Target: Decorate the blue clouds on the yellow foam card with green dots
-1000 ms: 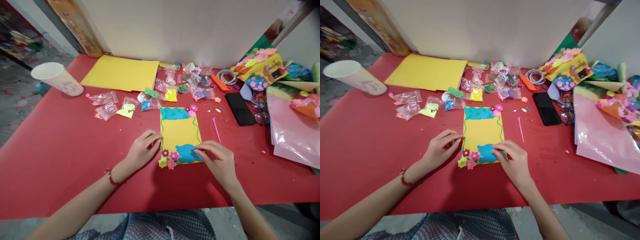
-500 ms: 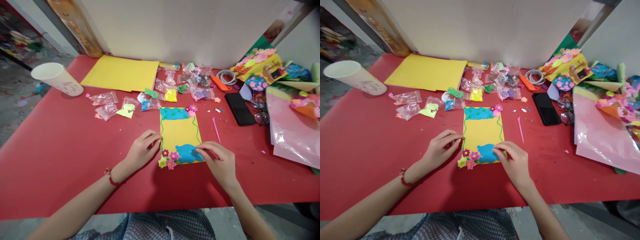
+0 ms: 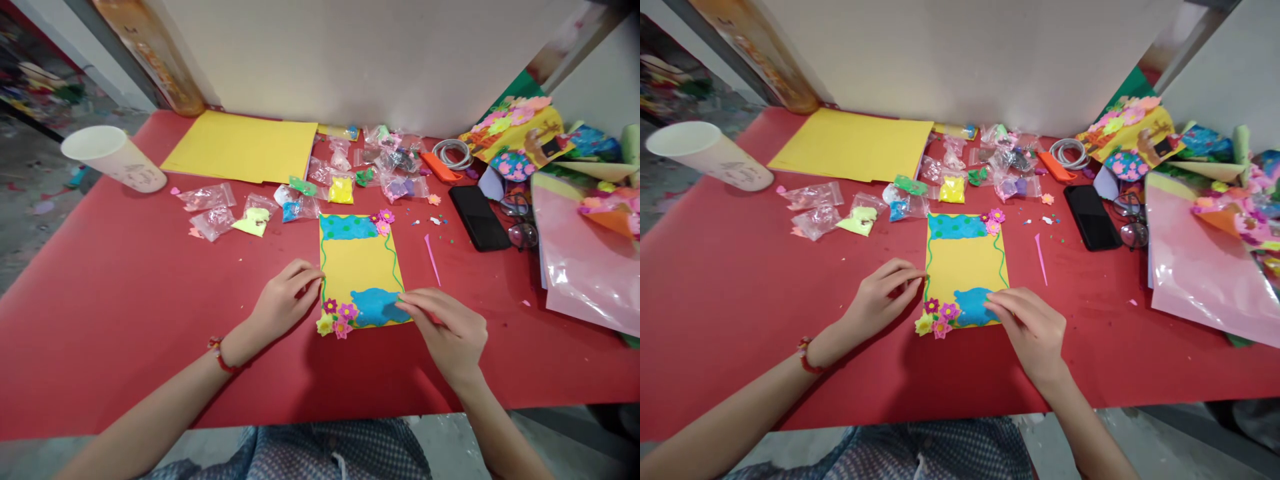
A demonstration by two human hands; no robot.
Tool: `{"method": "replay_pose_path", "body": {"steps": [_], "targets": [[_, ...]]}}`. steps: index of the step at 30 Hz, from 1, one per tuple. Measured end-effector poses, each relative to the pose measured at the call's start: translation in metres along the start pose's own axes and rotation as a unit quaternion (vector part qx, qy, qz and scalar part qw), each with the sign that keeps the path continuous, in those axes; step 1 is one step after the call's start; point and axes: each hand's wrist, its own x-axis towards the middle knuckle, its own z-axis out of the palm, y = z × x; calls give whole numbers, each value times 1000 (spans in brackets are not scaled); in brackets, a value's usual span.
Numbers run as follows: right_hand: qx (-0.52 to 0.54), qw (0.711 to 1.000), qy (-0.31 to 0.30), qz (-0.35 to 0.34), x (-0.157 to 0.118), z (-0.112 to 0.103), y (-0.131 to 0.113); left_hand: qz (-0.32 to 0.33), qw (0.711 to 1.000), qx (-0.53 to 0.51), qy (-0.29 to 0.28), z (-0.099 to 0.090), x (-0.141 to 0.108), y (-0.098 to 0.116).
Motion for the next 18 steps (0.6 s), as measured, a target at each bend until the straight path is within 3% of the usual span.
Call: {"method": "replay_pose_path", "body": {"steps": [8, 11, 14, 16, 18], "targets": [[-6, 999, -10, -41, 0, -3, -8, 6, 998, 48, -26, -4, -1, -3], [1, 998, -12, -64, -1, -2, -9, 6, 999, 32, -10, -9, 2, 2], [-7, 995, -31, -96, -2, -2, -8, -12, 998, -57, 7, -10, 9, 19], [-20, 992, -50, -112, -4, -3, -9, -55, 985, -160, -38, -7, 14, 35], [-35, 991, -67, -112, -6, -3, -9, -119, 948, -282, -86, -1, 19, 49]]}}
